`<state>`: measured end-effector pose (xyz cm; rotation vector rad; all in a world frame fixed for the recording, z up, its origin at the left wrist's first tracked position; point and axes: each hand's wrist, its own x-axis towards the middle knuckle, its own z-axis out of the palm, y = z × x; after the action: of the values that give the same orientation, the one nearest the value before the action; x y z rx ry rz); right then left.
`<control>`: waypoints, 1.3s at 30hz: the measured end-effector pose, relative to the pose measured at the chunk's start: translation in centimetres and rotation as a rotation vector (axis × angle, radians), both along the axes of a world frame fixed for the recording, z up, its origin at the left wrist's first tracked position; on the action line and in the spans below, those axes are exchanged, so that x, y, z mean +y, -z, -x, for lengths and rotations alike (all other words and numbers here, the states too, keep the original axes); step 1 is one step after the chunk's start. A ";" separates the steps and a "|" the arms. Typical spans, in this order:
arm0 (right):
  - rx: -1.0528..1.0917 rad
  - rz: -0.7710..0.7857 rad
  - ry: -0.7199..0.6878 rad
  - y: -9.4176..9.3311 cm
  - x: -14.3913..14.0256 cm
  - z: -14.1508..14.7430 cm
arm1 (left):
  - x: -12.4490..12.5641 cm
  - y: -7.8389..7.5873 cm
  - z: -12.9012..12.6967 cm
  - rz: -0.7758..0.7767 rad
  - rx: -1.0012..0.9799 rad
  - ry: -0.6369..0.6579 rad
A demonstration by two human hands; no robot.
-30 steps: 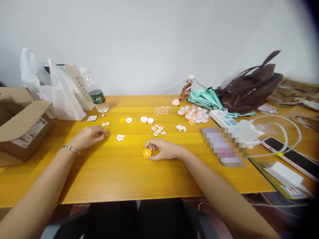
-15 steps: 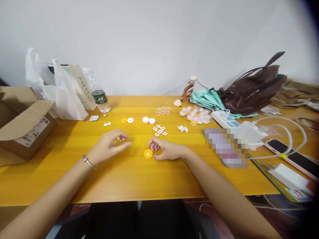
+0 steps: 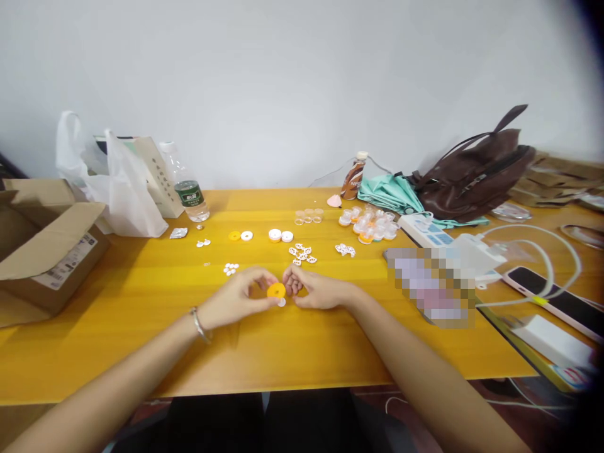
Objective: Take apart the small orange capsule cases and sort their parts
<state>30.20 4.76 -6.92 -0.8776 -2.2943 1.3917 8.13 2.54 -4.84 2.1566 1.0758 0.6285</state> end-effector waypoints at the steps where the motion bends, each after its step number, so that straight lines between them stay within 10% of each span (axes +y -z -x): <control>1: 0.005 0.007 0.001 0.1 0.0 0.0 | 0.9 -0.6 0.9 0.021 -0.039 -0.029; 7: 0.012 -0.010 0.013 0.4 0.1 0.0 | 9.6 -1.4 6.4 -0.210 0.213 -0.450; 17: -0.028 -0.057 0.022 0.1 0.0 0.0 | 13.9 1.6 6.7 -0.264 0.402 -0.463; 22: -0.027 -0.041 0.028 0.0 0.1 0.1 | 10.9 0.7 5.5 -0.431 0.297 -0.405; 29: 0.006 -0.043 0.025 0.1 0.2 0.3 | 1.5 -0.5 -0.1 -0.160 0.168 0.256; 39: 0.034 -0.078 0.057 -0.2 0.1 0.4 | 0.6 2.9 -1.3 -0.125 0.064 0.209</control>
<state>29.77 4.90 -6.71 -0.8813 -2.2644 1.2749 9.43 3.12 -7.74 2.3731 0.8470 0.5455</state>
